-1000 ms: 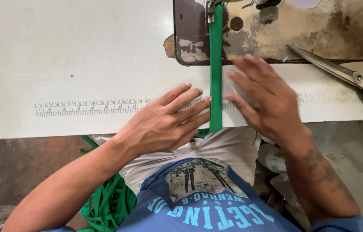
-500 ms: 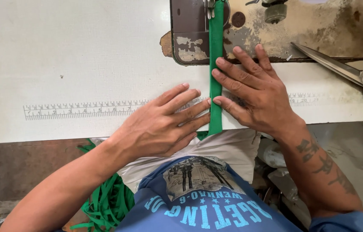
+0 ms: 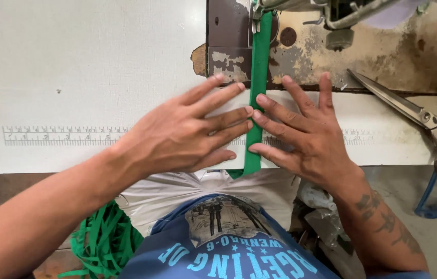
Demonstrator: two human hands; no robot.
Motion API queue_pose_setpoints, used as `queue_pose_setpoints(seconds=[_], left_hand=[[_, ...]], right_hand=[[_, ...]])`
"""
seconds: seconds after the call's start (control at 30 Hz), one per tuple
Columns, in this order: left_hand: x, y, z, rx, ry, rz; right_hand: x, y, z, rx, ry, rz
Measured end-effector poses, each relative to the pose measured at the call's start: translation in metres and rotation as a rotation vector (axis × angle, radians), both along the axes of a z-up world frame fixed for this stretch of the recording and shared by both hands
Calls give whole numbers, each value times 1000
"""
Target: Sewing and folding green fabric strips using an industrial sewing machine on a factory floor.
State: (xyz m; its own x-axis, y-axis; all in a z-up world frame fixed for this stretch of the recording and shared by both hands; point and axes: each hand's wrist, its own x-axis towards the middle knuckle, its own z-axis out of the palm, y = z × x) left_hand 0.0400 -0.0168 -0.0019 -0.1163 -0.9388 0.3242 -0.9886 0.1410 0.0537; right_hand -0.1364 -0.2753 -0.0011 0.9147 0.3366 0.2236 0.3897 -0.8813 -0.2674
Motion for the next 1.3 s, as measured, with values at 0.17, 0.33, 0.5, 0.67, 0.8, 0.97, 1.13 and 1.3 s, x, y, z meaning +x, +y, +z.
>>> queue_pose_setpoints(seconds=[0.17,0.33,0.5,0.67,0.8,0.97,1.13,1.3], left_hand=[[19,-7,6,-42,3,7],[42,-22,5,-30,-57,-23],[61,-31,2,-51,-57,-27],[71,-37,-4,-32,-59,-15],[66,-41,-8,-99,-34,8],[69,-47,-30,-167,-23,31],[64,-68,-55,-288,70,97],[67,-61,-36,-83,-20,80]], right_hand=[[14,-11,4,-31,19,-15],[35,-21,6,-7,37,-28],[49,-25,10,45,38,-77],[54,-25,7,84,42,-127],[13,25,38,244,105,-304],[-76,79,-20,989,184,-216],[-14,169,-109,1217,-139,-639],[-55,178,-210,1243,-206,-1143]])
